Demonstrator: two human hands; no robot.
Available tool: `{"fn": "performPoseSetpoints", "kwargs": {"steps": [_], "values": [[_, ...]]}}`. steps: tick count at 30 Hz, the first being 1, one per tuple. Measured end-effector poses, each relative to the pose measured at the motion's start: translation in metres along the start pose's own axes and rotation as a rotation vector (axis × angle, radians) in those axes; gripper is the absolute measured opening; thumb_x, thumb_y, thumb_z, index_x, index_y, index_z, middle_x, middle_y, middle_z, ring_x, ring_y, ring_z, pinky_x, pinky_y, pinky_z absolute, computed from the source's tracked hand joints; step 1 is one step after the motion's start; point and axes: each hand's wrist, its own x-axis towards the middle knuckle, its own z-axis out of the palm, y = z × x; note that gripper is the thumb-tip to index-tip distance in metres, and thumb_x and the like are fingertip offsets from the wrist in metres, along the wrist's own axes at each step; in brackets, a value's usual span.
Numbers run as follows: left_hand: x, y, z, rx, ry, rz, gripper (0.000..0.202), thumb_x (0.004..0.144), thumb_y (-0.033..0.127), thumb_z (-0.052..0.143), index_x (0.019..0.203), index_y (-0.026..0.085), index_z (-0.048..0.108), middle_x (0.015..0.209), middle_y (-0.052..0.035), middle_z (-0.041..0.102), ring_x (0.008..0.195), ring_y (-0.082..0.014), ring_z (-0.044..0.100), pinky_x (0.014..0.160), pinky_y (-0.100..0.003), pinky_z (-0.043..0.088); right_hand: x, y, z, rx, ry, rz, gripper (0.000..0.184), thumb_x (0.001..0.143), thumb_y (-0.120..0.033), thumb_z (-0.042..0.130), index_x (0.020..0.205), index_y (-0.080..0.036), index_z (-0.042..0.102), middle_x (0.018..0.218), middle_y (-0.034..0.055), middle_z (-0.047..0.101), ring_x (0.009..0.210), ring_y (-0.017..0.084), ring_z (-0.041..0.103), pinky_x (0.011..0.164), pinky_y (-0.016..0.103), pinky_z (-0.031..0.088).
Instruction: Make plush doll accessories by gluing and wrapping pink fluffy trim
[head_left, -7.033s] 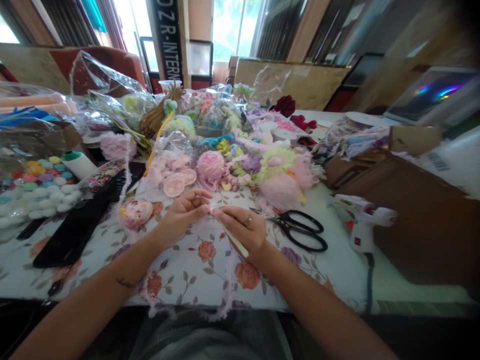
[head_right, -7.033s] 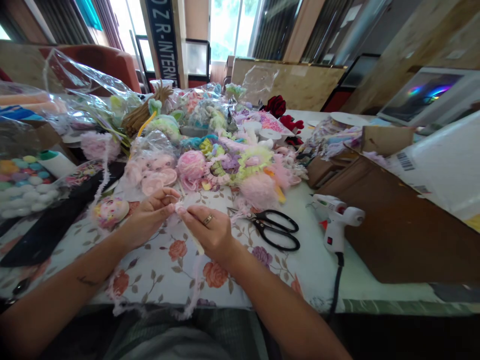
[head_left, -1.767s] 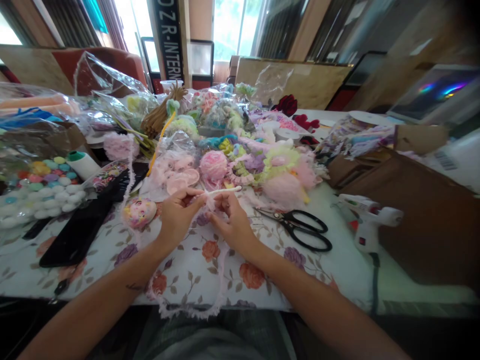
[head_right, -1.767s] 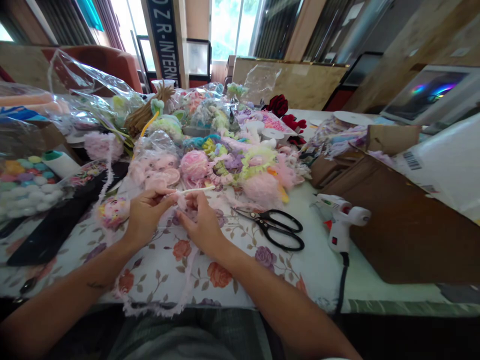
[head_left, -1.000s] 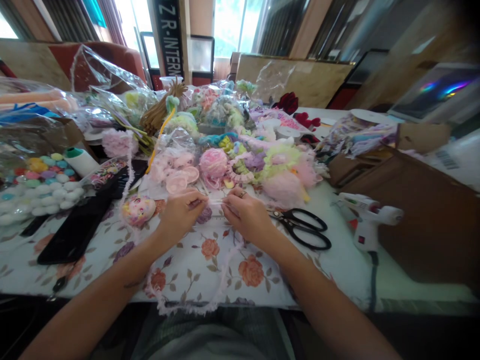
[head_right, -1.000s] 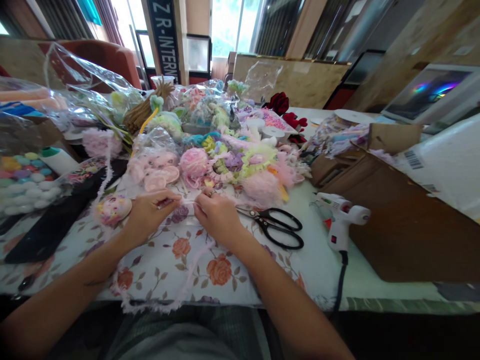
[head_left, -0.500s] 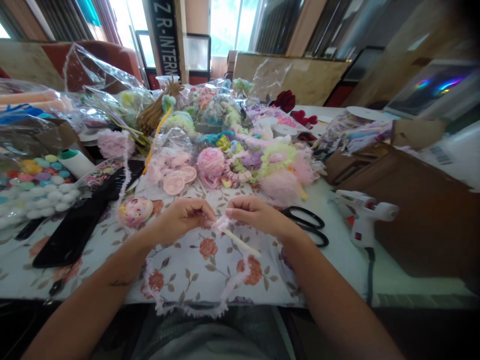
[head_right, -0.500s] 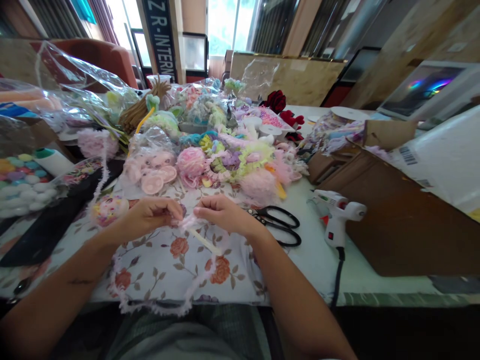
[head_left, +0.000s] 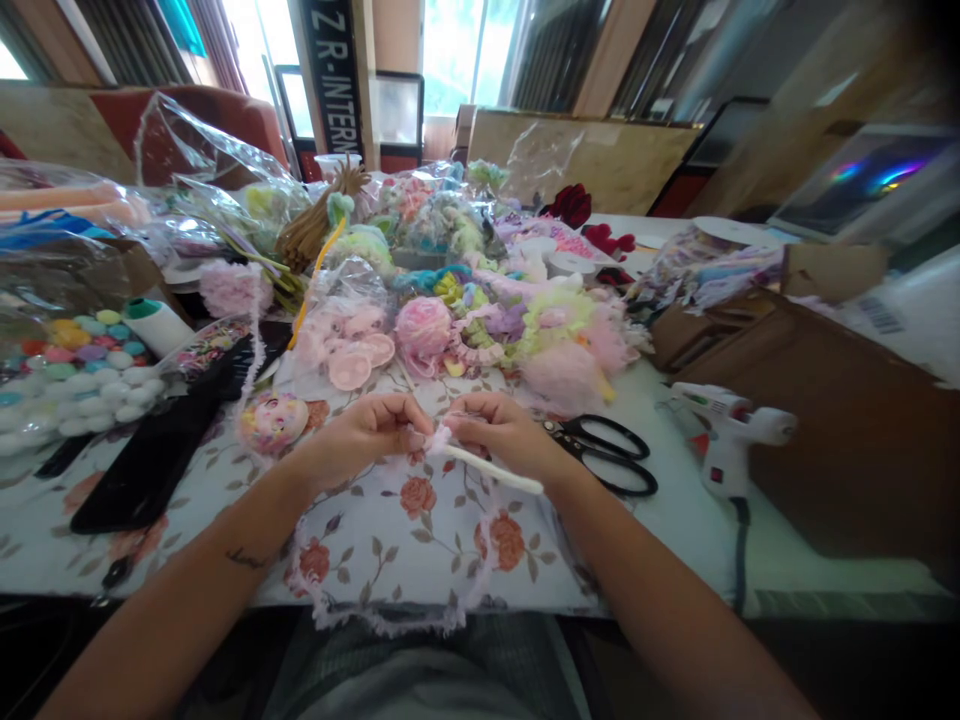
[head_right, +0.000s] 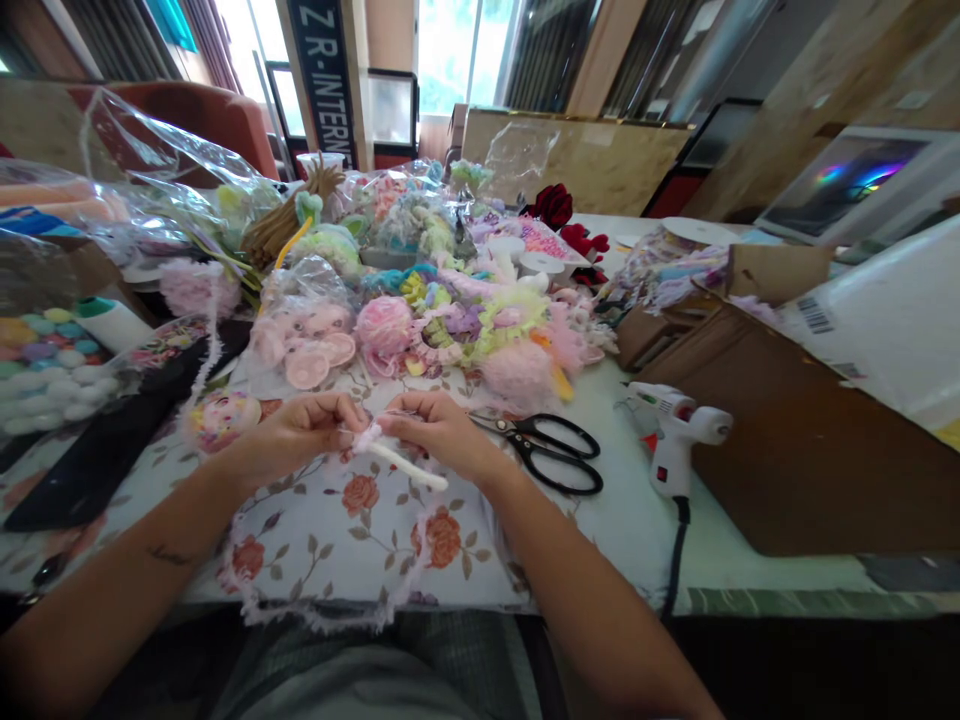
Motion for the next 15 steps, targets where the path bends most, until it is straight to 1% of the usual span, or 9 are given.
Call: {"fn": "performPoseSetpoints", "kwargs": {"steps": [2, 4, 7, 9, 11, 15], "values": [[0.001, 0.000, 0.002, -0.086, 0.095, 0.016, 0.013, 0.076, 0.025, 0.071, 0.082, 0.015, 0.065, 0.071, -0.0014, 0.063, 0.067, -0.0092, 0.056, 0.060, -0.019, 0.042, 0.002, 0.003, 0.007, 0.042, 0.003, 0.038, 0.027, 0.079, -0.042, 0.062, 0.073, -0.016, 0.058, 0.052, -0.0059, 0.047, 0.044, 0.006, 0.039, 0.043, 0.020, 0.026], [0.003, 0.001, 0.005, -0.165, 0.185, 0.019, 0.014, 0.075, 0.025, 0.072, 0.082, 0.015, 0.065, 0.070, -0.0007, 0.063, 0.064, -0.0087, 0.056, 0.058, -0.018, 0.042, 0.003, 0.004, 0.012, 0.056, 0.012, 0.062, 0.025, 0.081, -0.039, 0.059, 0.072, -0.017, 0.055, 0.056, -0.0046, 0.050, 0.046, 0.007, 0.041, 0.044, 0.021, 0.029], [0.005, 0.002, 0.007, -0.193, 0.272, -0.019, 0.017, 0.071, 0.025, 0.074, 0.081, 0.015, 0.064, 0.068, -0.0002, 0.063, 0.058, -0.0088, 0.055, 0.050, -0.019, 0.039, 0.003, 0.004, 0.015, 0.068, -0.005, 0.092, 0.022, 0.083, -0.038, 0.056, 0.073, -0.018, 0.055, 0.064, -0.0021, 0.054, 0.048, 0.008, 0.043, 0.046, 0.024, 0.033], [0.005, 0.003, 0.007, -0.156, 0.293, -0.039, 0.018, 0.069, 0.025, 0.076, 0.077, 0.016, 0.062, 0.067, 0.0002, 0.063, 0.057, -0.0090, 0.055, 0.049, -0.019, 0.038, 0.003, 0.003, 0.015, 0.074, -0.031, 0.087, 0.023, 0.084, -0.039, 0.055, 0.074, -0.019, 0.056, 0.066, -0.0013, 0.054, 0.049, 0.009, 0.042, 0.047, 0.025, 0.033], [0.005, 0.002, 0.007, -0.107, 0.297, -0.031, 0.020, 0.066, 0.025, 0.078, 0.073, 0.016, 0.062, 0.068, -0.0001, 0.064, 0.059, -0.0102, 0.057, 0.052, -0.020, 0.040, 0.002, 0.002, 0.015, 0.063, -0.050, 0.084, 0.023, 0.084, -0.040, 0.055, 0.074, -0.019, 0.056, 0.065, -0.0012, 0.053, 0.049, 0.009, 0.041, 0.047, 0.026, 0.031], [0.006, -0.001, 0.007, -0.028, 0.269, 0.003, 0.023, 0.063, 0.024, 0.080, 0.075, 0.015, 0.064, 0.073, -0.0023, 0.067, 0.065, -0.0124, 0.061, 0.059, -0.022, 0.043, 0.001, 0.001, 0.015, 0.070, -0.084, 0.121, 0.021, 0.083, -0.038, 0.057, 0.073, -0.020, 0.057, 0.063, -0.0014, 0.051, 0.051, 0.010, 0.042, 0.045, 0.025, 0.029]]}}
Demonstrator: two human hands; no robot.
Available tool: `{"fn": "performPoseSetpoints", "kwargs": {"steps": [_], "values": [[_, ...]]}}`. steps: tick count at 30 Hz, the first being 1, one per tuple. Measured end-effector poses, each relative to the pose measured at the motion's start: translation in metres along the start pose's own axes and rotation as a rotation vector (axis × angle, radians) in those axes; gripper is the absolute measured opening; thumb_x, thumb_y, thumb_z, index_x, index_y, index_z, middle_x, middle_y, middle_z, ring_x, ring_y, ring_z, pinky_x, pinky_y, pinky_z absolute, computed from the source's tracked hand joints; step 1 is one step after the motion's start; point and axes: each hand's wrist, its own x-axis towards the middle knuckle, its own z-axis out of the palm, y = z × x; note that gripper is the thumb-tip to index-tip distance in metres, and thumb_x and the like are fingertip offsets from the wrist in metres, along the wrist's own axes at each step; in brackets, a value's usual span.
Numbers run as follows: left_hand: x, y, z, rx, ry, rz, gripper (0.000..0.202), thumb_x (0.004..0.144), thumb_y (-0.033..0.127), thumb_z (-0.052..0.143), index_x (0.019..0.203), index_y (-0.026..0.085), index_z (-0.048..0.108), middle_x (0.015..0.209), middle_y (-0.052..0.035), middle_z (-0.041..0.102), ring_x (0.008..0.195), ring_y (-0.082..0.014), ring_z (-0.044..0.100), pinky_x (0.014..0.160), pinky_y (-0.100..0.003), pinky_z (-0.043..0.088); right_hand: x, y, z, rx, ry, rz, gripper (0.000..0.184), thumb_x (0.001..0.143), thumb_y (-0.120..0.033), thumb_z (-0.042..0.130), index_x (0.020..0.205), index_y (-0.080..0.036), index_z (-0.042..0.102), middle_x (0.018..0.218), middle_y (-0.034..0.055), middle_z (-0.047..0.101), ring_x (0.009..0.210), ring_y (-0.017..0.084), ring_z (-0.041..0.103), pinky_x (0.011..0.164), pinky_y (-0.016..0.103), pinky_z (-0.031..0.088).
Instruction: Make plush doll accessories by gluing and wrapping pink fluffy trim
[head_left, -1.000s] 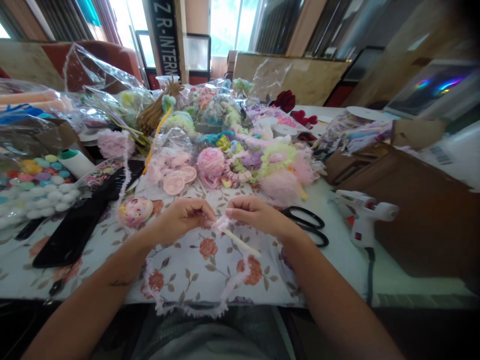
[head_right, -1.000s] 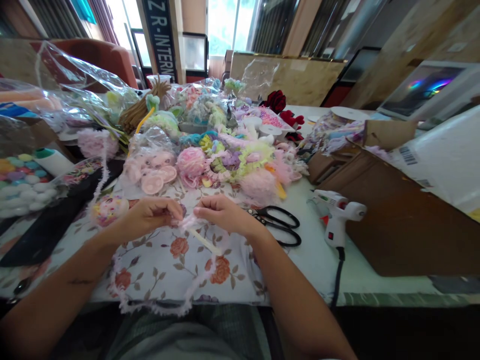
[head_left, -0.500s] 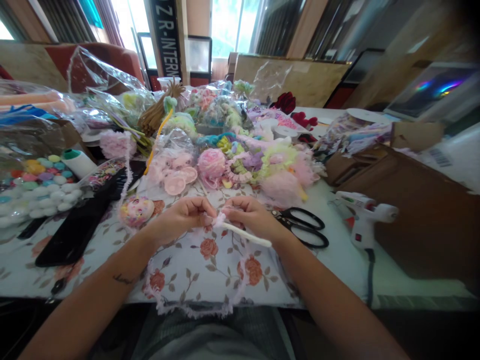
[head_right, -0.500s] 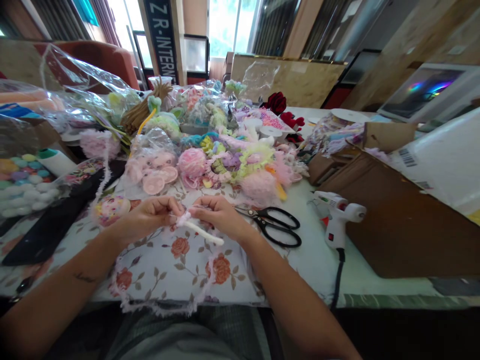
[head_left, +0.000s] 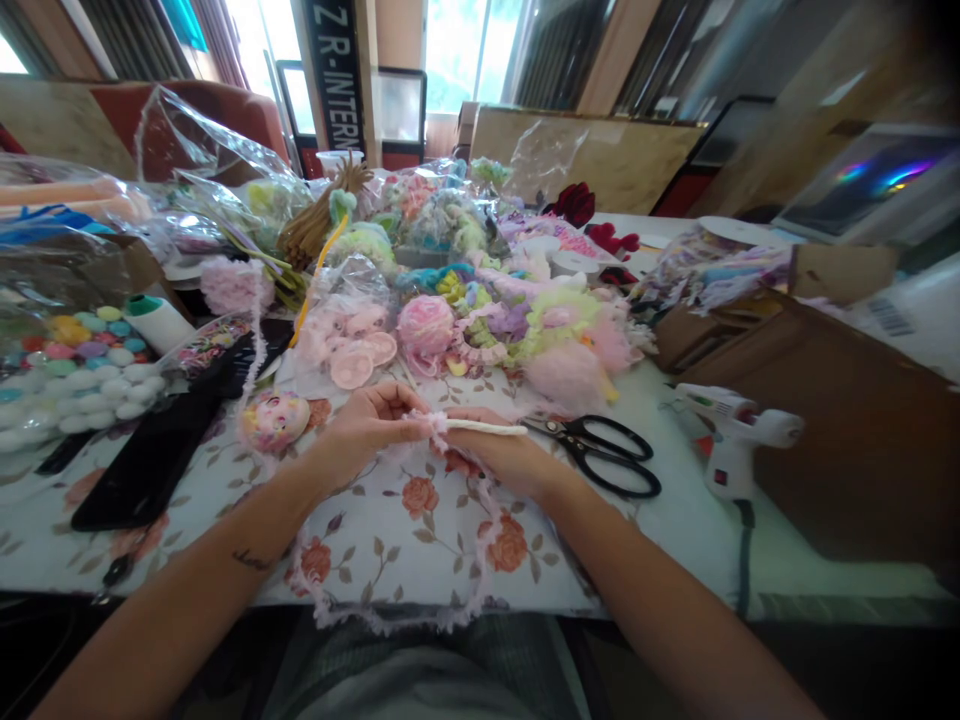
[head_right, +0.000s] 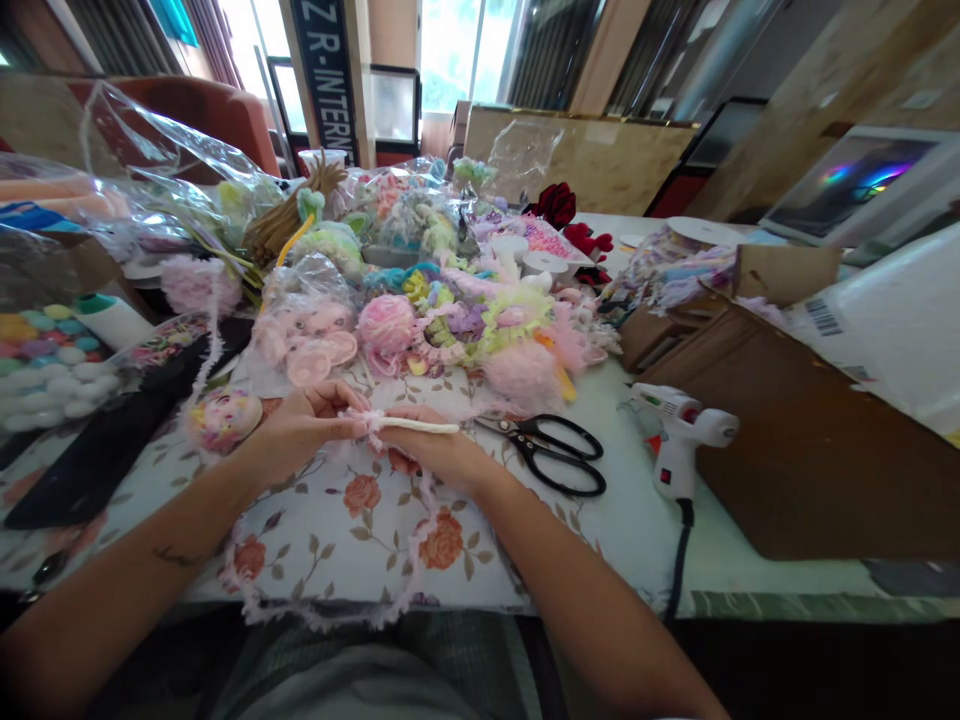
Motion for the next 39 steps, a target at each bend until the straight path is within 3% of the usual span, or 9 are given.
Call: {"fn": "performPoseSetpoints", "kwargs": {"steps": [5, 10, 13, 17, 22, 28, 31, 34, 39], "values": [[0.000, -0.002, -0.002, 0.060, -0.016, -0.015, 0.031, 0.069, 0.030, 0.077, 0.095, 0.017, 0.067, 0.077, -0.0029, 0.069, 0.068, -0.0139, 0.063, 0.065, -0.025, 0.046, -0.002, 0.000, 0.000, 0.045, 0.006, -0.008, 0.018, 0.082, -0.032, 0.056, 0.072, -0.018, 0.061, 0.066, -0.0003, 0.055, 0.048, 0.008, 0.041, 0.040, 0.023, 0.026], [0.001, -0.004, -0.006, 0.133, 0.072, 0.027, 0.028, 0.072, 0.035, 0.074, 0.090, 0.015, 0.067, 0.073, -0.0009, 0.064, 0.063, -0.0108, 0.055, 0.059, -0.023, 0.041, -0.002, 0.004, -0.004, 0.196, -0.172, 0.144, 0.035, 0.085, -0.046, 0.052, 0.078, -0.014, 0.066, 0.053, -0.0019, 0.054, 0.035, 0.005, 0.033, 0.031, 0.019, 0.019], [0.003, -0.003, -0.006, 0.083, 0.128, 0.073, 0.024, 0.075, 0.035, 0.071, 0.090, 0.016, 0.065, 0.070, 0.0021, 0.059, 0.060, -0.0078, 0.050, 0.055, -0.020, 0.038, -0.002, 0.005, -0.003, 0.204, -0.226, 0.185, 0.041, 0.086, -0.050, 0.050, 0.085, -0.012, 0.067, 0.067, 0.0038, 0.066, 0.035, 0.004, 0.038, 0.030, 0.017, 0.025], [0.008, 0.002, -0.009, -0.144, 0.269, 0.172, 0.018, 0.073, 0.028, 0.073, 0.080, 0.016, 0.061, 0.072, 0.0023, 0.059, 0.065, -0.0078, 0.054, 0.061, -0.019, 0.044, -0.003, 0.000, -0.009, 0.084, -0.095, 0.170, 0.039, 0.087, -0.051, 0.051, 0.096, -0.015, 0.064, 0.078, 0.0031, 0.068, 0.039, 0.004, 0.044, 0.032, 0.016, 0.033], [0.016, 0.002, -0.020, -0.362, 0.483, 0.177, 0.017, 0.067, 0.020, 0.076, 0.073, 0.014, 0.060, 0.070, 0.0021, 0.061, 0.063, -0.0077, 0.059, 0.066, -0.019, 0.050, -0.016, -0.015, -0.046, -0.154, 0.013, 0.164, 0.045, 0.077, -0.043, 0.067, 0.114, -0.019, 0.057, 0.080, -0.0005, 0.065, 0.039, 0.003, 0.042, 0.030, 0.016, 0.025], [0.018, -0.004, -0.018, -0.398, 0.503, 0.128, 0.020, 0.064, 0.017, 0.078, 0.070, 0.014, 0.059, 0.069, 0.0028, 0.061, 0.063, -0.0071, 0.059, 0.066, -0.019, 0.053, -0.031, -0.023, -0.080, -0.420, 0.167, 0.143, 0.042, 0.078, -0.048, 0.064, 0.107, -0.018, 0.064, 0.062, -0.0029, 0.058, 0.045, 0.008, 0.048, 0.038, 0.020, 0.031], [0.014, -0.004, -0.010, -0.368, 0.433, 0.106, 0.024, 0.061, 0.020, 0.080, 0.071, 0.015, 0.059, 0.070, 0.0025, 0.062, 0.065, -0.0082, 0.059, 0.064, -0.020, 0.053, -0.019, -0.016, -0.067, -0.612, 0.428, -0.088, 0.033, 0.078, -0.048, 0.063, 0.087, -0.016, 0.069, 0.074, 0.0032, 0.066, 0.066, 0.015, 0.059, 0.056, 0.025, 0.044], [0.009, -0.003, -0.002, -0.271, 0.370, 0.100, 0.024, 0.065, 0.026, 0.079, 0.076, 0.015, 0.061, 0.074, 0.0005, 0.063, 0.066, -0.0096, 0.060, 0.064, -0.021, 0.052, -0.001, -0.004, -0.036, -0.607, 0.642, -0.334, 0.030, 0.085, -0.044, 0.055, 0.094, -0.018, 0.066, 0.091, 0.0073, 0.069, 0.086, 0.021, 0.063, 0.075, 0.032, 0.048], [0.004, -0.005, 0.004, -0.132, 0.339, 0.142, 0.024, 0.069, 0.031, 0.076, 0.081, 0.016, 0.061, 0.072, 0.0001, 0.063, 0.067, -0.0104, 0.060, 0.061, -0.021, 0.047, 0.014, 0.015, 0.018, -0.554, 0.508, -0.372, 0.059, 0.077, -0.040, 0.066, 0.129, -0.022, 0.043, 0.108, 0.0092, 0.064, 0.100, 0.024, 0.060, 0.074, 0.033, 0.048]]}}
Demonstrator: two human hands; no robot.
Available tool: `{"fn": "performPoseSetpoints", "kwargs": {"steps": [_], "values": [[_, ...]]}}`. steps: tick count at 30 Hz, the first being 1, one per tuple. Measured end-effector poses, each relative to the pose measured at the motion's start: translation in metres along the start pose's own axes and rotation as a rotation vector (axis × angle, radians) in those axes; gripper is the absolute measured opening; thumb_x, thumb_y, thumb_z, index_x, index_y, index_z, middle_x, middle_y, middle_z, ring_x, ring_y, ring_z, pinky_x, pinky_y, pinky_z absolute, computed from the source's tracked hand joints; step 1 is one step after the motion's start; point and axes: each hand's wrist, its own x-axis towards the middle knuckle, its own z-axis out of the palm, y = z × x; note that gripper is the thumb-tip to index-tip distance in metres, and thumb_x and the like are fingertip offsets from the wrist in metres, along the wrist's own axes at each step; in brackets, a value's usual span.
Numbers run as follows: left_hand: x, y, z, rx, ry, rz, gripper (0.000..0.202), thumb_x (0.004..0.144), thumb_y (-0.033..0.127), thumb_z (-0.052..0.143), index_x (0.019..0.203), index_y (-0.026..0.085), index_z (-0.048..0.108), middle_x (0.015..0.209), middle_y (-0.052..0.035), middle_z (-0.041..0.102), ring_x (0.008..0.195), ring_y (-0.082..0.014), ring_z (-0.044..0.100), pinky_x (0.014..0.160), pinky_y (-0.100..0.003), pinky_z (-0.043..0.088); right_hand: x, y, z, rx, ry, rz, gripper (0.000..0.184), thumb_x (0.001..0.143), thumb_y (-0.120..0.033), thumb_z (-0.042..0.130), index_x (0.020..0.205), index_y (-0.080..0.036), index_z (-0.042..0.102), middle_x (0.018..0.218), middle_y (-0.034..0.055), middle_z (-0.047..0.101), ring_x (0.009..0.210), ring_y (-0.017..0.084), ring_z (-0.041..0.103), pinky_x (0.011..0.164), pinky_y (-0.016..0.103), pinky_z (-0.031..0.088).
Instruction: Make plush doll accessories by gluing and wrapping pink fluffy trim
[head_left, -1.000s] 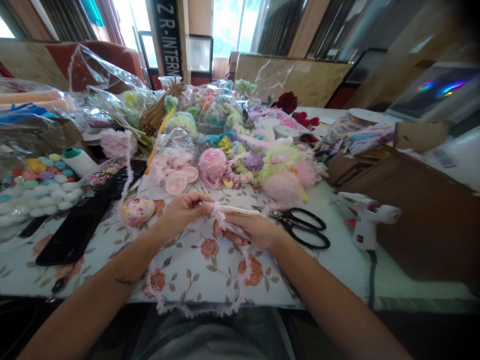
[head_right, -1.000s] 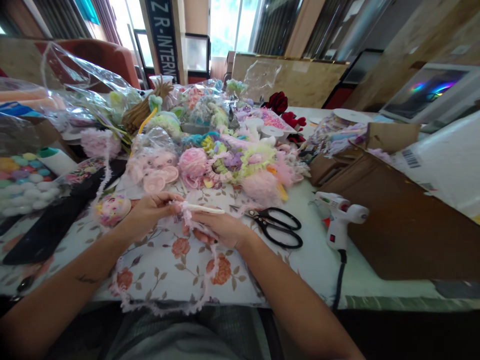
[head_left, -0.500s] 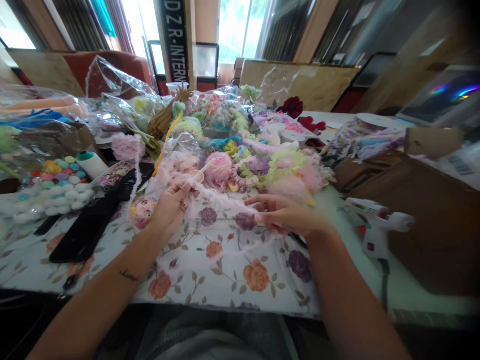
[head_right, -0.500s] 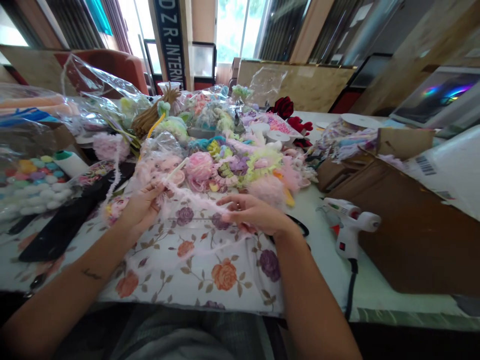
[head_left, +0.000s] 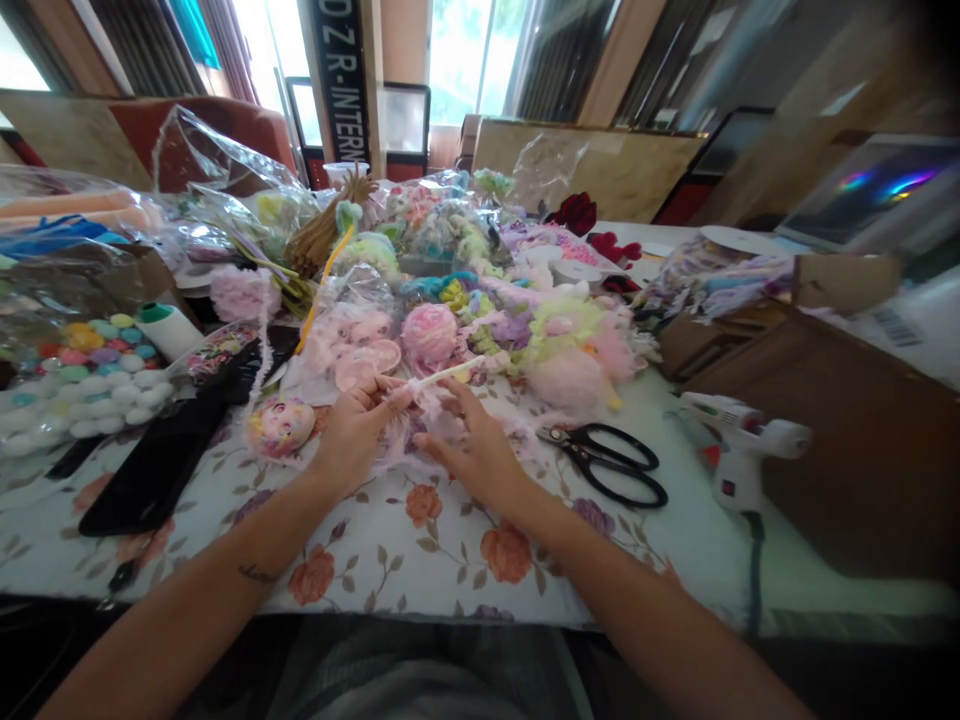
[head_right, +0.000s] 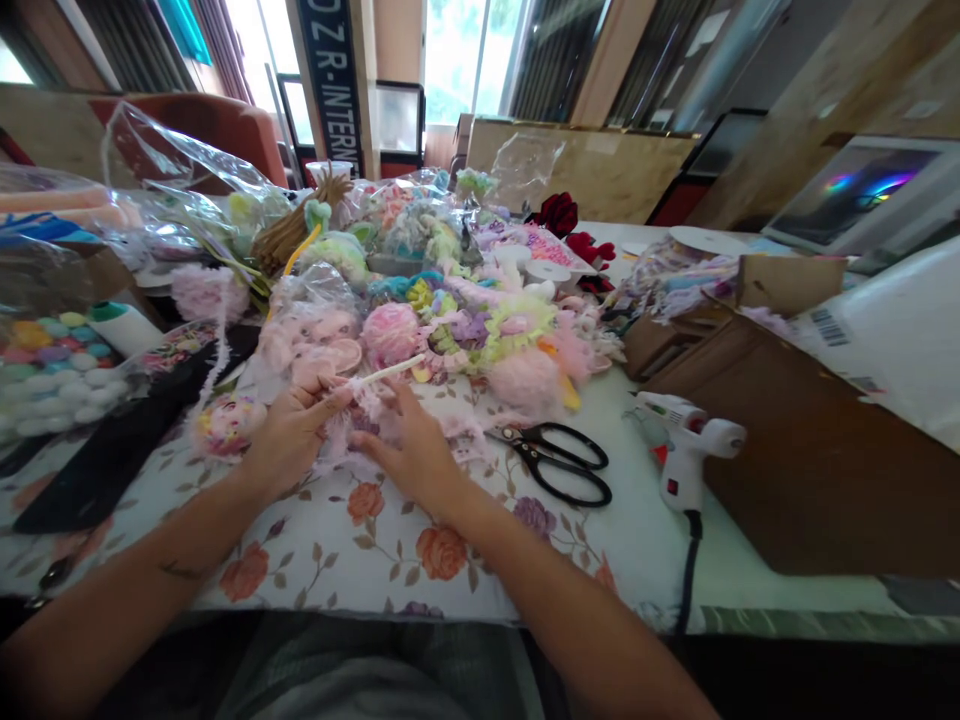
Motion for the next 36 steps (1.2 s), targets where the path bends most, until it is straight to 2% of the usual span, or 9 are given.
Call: {"fn": "performPoseSetpoints", "kwargs": {"steps": [5, 10, 14, 17, 22, 25, 28, 32, 36], "values": [[0.000, -0.002, -0.002, 0.129, 0.058, 0.122, 0.023, 0.072, 0.033, 0.073, 0.083, 0.016, 0.063, 0.073, 0.0005, 0.064, 0.067, -0.0106, 0.060, 0.065, -0.022, 0.047, -0.006, -0.002, 0.008, 0.151, 0.000, 0.113, 0.027, 0.091, -0.037, 0.045, 0.113, -0.020, 0.046, 0.063, -0.0045, 0.052, 0.055, 0.013, 0.051, 0.056, 0.025, 0.041], [0.001, 0.001, -0.004, 0.315, 0.113, 0.257, 0.024, 0.075, 0.036, 0.070, 0.086, 0.016, 0.064, 0.076, -0.0012, 0.066, 0.071, -0.0133, 0.062, 0.070, -0.025, 0.048, -0.002, 0.000, -0.003, -0.102, 0.010, 0.015, 0.026, 0.093, -0.034, 0.042, 0.076, -0.019, 0.055, 0.063, -0.0013, 0.051, 0.060, 0.013, 0.047, 0.060, 0.025, 0.038], [0.001, 0.001, -0.007, 0.521, 0.151, 0.339, 0.022, 0.077, 0.038, 0.067, 0.087, 0.018, 0.066, 0.076, -0.0012, 0.066, 0.069, -0.0142, 0.060, 0.066, -0.025, 0.045, -0.003, -0.002, -0.008, -0.186, 0.091, -0.068, 0.022, 0.092, -0.028, 0.043, 0.089, -0.019, 0.063, 0.078, 0.0037, 0.062, 0.070, 0.016, 0.055, 0.068, 0.026, 0.040], [0.000, 0.000, -0.010, 0.734, 0.153, 0.392, 0.021, 0.080, 0.039, 0.063, 0.087, 0.020, 0.068, 0.070, 0.0009, 0.064, 0.064, -0.0134, 0.055, 0.062, -0.025, 0.041, -0.005, -0.003, -0.013, -0.220, 0.121, -0.090, 0.027, 0.093, -0.025, 0.039, 0.104, -0.020, 0.064, 0.074, 0.0031, 0.063, 0.064, 0.015, 0.055, 0.064, 0.026, 0.040], [-0.003, 0.002, -0.009, 0.977, 0.059, 0.439, 0.019, 0.085, 0.037, 0.057, 0.088, 0.021, 0.067, 0.072, 0.0019, 0.065, 0.064, -0.0130, 0.054, 0.064, -0.024, 0.039, -0.006, 0.002, -0.023, -0.424, 0.027, -0.269, 0.028, 0.089, -0.035, 0.053, 0.110, -0.020, 0.064, 0.081, 0.0044, 0.068, 0.061, 0.014, 0.055, 0.060, 0.024, 0.038], [-0.003, 0.003, -0.008, 1.017, -0.018, 0.455, 0.021, 0.088, 0.036, 0.053, 0.089, 0.020, 0.067, 0.079, 0.0001, 0.068, 0.071, -0.0146, 0.058, 0.068, -0.025, 0.041, -0.004, 0.007, -0.027, -0.562, 0.061, -0.316, 0.024, 0.089, -0.034, 0.053, 0.102, -0.020, 0.067, 0.081, 0.0053, 0.069, 0.065, 0.015, 0.058, 0.061, 0.025, 0.036], [-0.002, 0.003, -0.007, 1.049, -0.110, 0.478, 0.019, 0.089, 0.031, 0.051, 0.088, 0.019, 0.066, 0.083, -0.0016, 0.069, 0.078, -0.0160, 0.061, 0.073, -0.025, 0.043, -0.001, 0.006, -0.033, -0.487, 0.074, -0.247, 0.024, 0.091, -0.033, 0.050, 0.089, -0.018, 0.068, 0.072, 0.0039, 0.066, 0.064, 0.014, 0.057, 0.060, 0.024, 0.035], [-0.001, -0.001, -0.010, 1.057, -0.269, 0.540, 0.019, 0.091, 0.024, 0.046, 0.089, 0.020, 0.065, 0.091, -0.0036, 0.069, 0.085, -0.0162, 0.062, 0.076, -0.025, 0.044, 0.004, 0.000, -0.044, -0.328, -0.031, -0.059, 0.026, 0.087, -0.034, 0.055, 0.070, -0.016, 0.061, 0.057, -0.0018, 0.052, 0.055, 0.011, 0.046, 0.054, 0.023, 0.031], [-0.002, -0.001, -0.009, 0.979, -0.421, 0.498, 0.017, 0.090, 0.023, 0.048, 0.087, 0.020, 0.065, 0.087, -0.0031, 0.067, 0.081, -0.0150, 0.061, 0.074, -0.025, 0.043, 0.009, 0.000, -0.053, -0.127, -0.130, 0.070, 0.028, 0.085, -0.038, 0.055, 0.068, -0.016, 0.055, 0.056, -0.0047, 0.042, 0.053, 0.009, 0.037, 0.050, 0.022, 0.027]]}}
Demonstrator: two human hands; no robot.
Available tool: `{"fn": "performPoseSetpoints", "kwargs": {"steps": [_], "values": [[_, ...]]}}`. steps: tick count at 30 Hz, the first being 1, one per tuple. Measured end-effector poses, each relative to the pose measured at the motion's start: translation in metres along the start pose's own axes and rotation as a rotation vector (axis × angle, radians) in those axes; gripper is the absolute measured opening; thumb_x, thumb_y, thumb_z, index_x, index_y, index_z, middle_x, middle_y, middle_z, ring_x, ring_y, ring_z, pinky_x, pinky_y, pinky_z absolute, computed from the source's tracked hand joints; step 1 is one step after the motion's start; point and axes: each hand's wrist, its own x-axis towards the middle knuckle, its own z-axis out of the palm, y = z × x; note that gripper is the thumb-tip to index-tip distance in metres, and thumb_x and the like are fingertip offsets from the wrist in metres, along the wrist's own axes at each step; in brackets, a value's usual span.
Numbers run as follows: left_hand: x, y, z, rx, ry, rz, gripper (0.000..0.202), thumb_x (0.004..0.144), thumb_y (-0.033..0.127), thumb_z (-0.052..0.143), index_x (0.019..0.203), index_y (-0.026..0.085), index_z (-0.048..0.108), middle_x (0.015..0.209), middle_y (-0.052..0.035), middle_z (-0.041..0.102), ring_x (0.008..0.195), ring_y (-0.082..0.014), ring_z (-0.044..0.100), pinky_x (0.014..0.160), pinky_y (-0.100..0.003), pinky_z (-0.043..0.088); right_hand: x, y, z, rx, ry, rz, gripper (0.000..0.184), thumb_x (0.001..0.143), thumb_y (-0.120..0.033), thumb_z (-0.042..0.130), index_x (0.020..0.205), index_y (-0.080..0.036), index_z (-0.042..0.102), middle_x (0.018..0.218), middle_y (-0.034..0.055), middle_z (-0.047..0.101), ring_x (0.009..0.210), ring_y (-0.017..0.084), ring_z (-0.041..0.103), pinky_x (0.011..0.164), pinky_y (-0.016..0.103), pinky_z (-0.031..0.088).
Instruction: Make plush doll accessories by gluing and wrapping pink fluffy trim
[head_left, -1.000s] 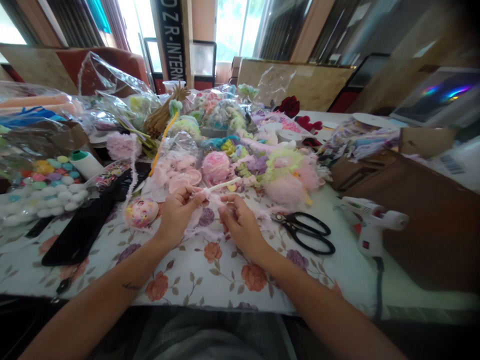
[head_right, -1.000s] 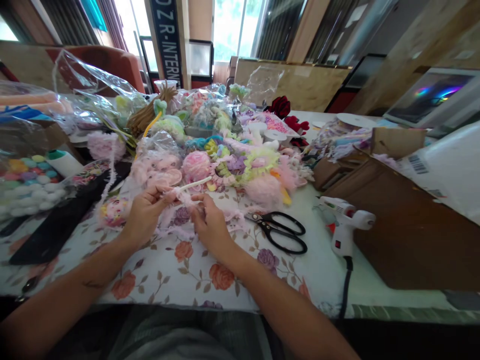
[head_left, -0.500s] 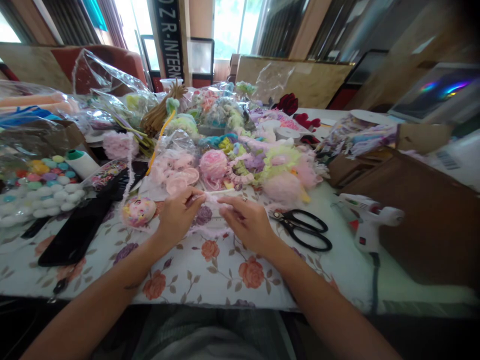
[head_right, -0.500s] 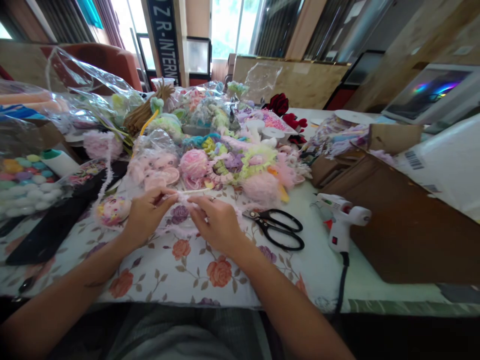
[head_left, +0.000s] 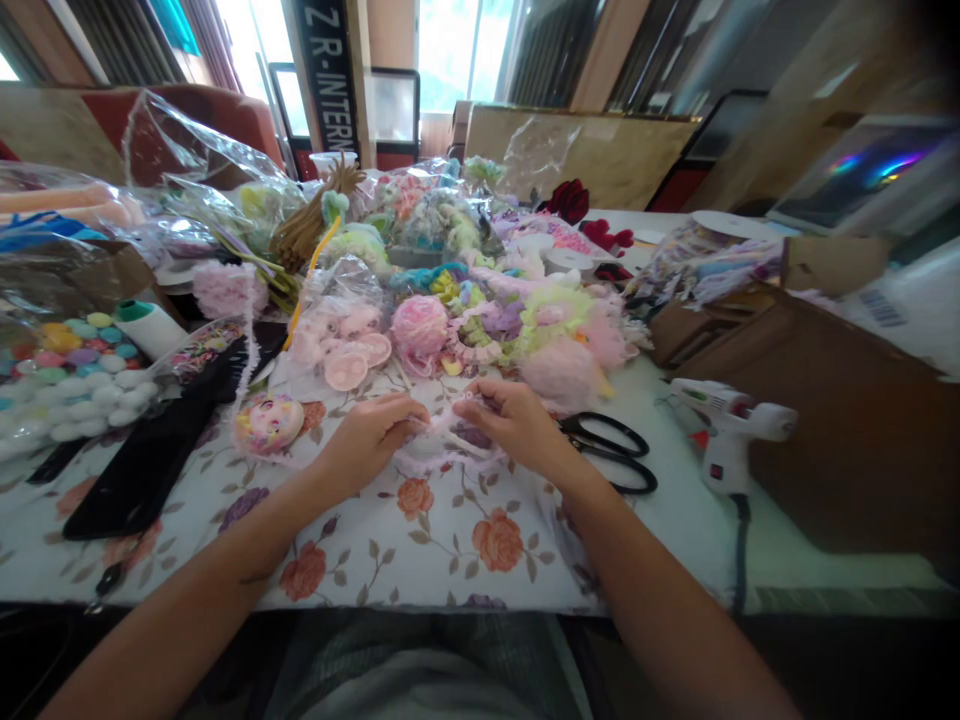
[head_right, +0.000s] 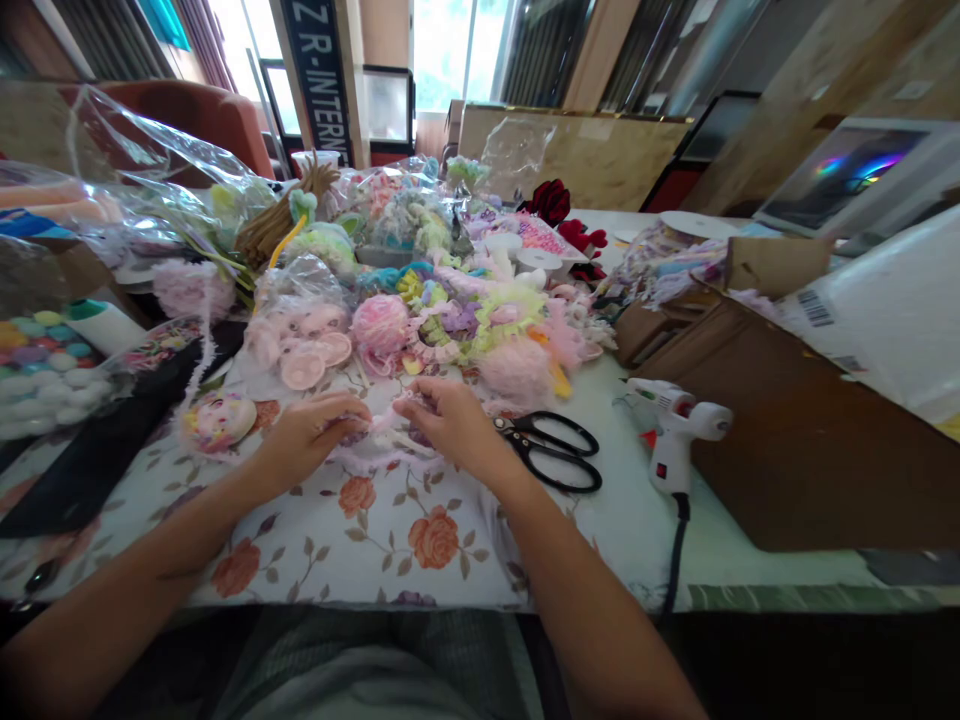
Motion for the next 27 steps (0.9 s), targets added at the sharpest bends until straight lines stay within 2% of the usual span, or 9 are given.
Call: {"fn": "performPoseSetpoints", "kwargs": {"steps": [3, 7, 14, 17, 19, 21, 23, 25, 27], "values": [[0.001, 0.006, -0.001, -0.150, -0.039, -0.050, 0.012, 0.087, 0.026, 0.055, 0.085, 0.019, 0.065, 0.082, -0.0014, 0.066, 0.076, -0.0136, 0.058, 0.071, -0.023, 0.042, 0.002, 0.003, -0.002, 0.151, -0.067, 0.051, 0.030, 0.082, -0.043, 0.058, 0.069, -0.016, 0.055, 0.058, -0.0052, 0.040, 0.052, 0.008, 0.035, 0.049, 0.021, 0.025], [0.001, 0.012, -0.003, -0.437, -0.021, -0.229, 0.014, 0.082, 0.031, 0.062, 0.085, 0.018, 0.063, 0.077, -0.0004, 0.062, 0.068, -0.0116, 0.053, 0.061, -0.022, 0.040, 0.001, 0.006, 0.005, 0.368, -0.209, 0.138, 0.033, 0.080, -0.048, 0.058, 0.072, -0.016, 0.056, 0.057, -0.0051, 0.043, 0.048, 0.007, 0.035, 0.045, 0.020, 0.025], [0.003, 0.010, -0.002, -1.069, 0.211, -0.453, 0.020, 0.077, 0.028, 0.069, 0.091, 0.019, 0.058, 0.074, 0.0008, 0.062, 0.063, -0.0106, 0.059, 0.058, -0.021, 0.049, -0.004, 0.002, 0.018, 0.476, -0.464, 0.181, 0.036, 0.087, -0.050, 0.050, 0.079, -0.016, 0.060, 0.065, -0.0009, 0.058, 0.044, 0.005, 0.042, 0.039, 0.018, 0.030], [0.010, 0.010, -0.004, -1.259, 0.337, -0.511, 0.013, 0.076, 0.017, 0.069, 0.085, 0.016, 0.061, 0.073, 0.0002, 0.064, 0.064, -0.0101, 0.062, 0.062, -0.020, 0.053, -0.004, 0.000, 0.013, 0.433, -0.485, 0.205, 0.038, 0.088, -0.051, 0.048, 0.080, -0.017, 0.061, 0.067, -0.0001, 0.062, 0.044, 0.006, 0.046, 0.040, 0.017, 0.035], [0.014, 0.007, -0.007, -1.335, 0.470, -0.572, 0.006, 0.077, 0.009, 0.066, 0.079, 0.014, 0.062, 0.072, -0.0005, 0.065, 0.064, -0.0092, 0.063, 0.067, -0.020, 0.056, -0.003, 0.000, 0.006, 0.391, -0.473, 0.219, 0.042, 0.090, -0.053, 0.044, 0.078, -0.016, 0.061, 0.058, -0.0012, 0.059, 0.041, 0.006, 0.045, 0.040, 0.018, 0.035], [0.017, 0.001, -0.010, -1.378, 0.622, -0.637, 0.010, 0.078, 0.003, 0.060, 0.074, 0.012, 0.062, 0.071, -0.0010, 0.065, 0.064, -0.0085, 0.063, 0.070, -0.021, 0.057, -0.003, 0.000, -0.002, 0.347, -0.465, 0.241, 0.046, 0.091, -0.054, 0.040, 0.076, -0.017, 0.062, 0.048, -0.0033, 0.052, 0.036, 0.007, 0.041, 0.037, 0.019, 0.033], [0.018, -0.005, -0.013, -1.399, 0.748, -0.675, 0.015, 0.080, 0.001, 0.057, 0.070, 0.011, 0.062, 0.069, -0.0014, 0.065, 0.064, -0.0090, 0.063, 0.069, -0.022, 0.058, -0.001, 0.002, -0.009, 0.310, -0.418, 0.255, 0.046, 0.091, -0.054, 0.038, 0.078, -0.017, 0.062, 0.048, -0.0028, 0.054, 0.036, 0.009, 0.043, 0.037, 0.020, 0.033], [0.018, -0.009, -0.015, -1.399, 0.803, -0.677, 0.016, 0.079, 0.001, 0.058, 0.067, 0.011, 0.061, 0.068, -0.0015, 0.065, 0.064, -0.0095, 0.063, 0.067, -0.022, 0.058, 0.002, 0.006, -0.012, 0.215, -0.220, 0.220, 0.040, 0.090, -0.050, 0.041, 0.081, -0.017, 0.063, 0.058, 0.0002, 0.061, 0.044, 0.012, 0.052, 0.042, 0.023, 0.039], [0.017, -0.008, -0.013, -1.384, 0.789, -0.655, 0.013, 0.077, 0.002, 0.061, 0.068, 0.011, 0.062, 0.068, -0.0013, 0.065, 0.064, -0.0095, 0.064, 0.068, -0.021, 0.058, 0.005, 0.010, -0.008, 0.037, 0.111, 0.132, 0.032, 0.088, -0.044, 0.047, 0.085, -0.017, 0.064, 0.070, 0.0036, 0.067, 0.058, 0.016, 0.060, 0.054, 0.027, 0.045]]}}
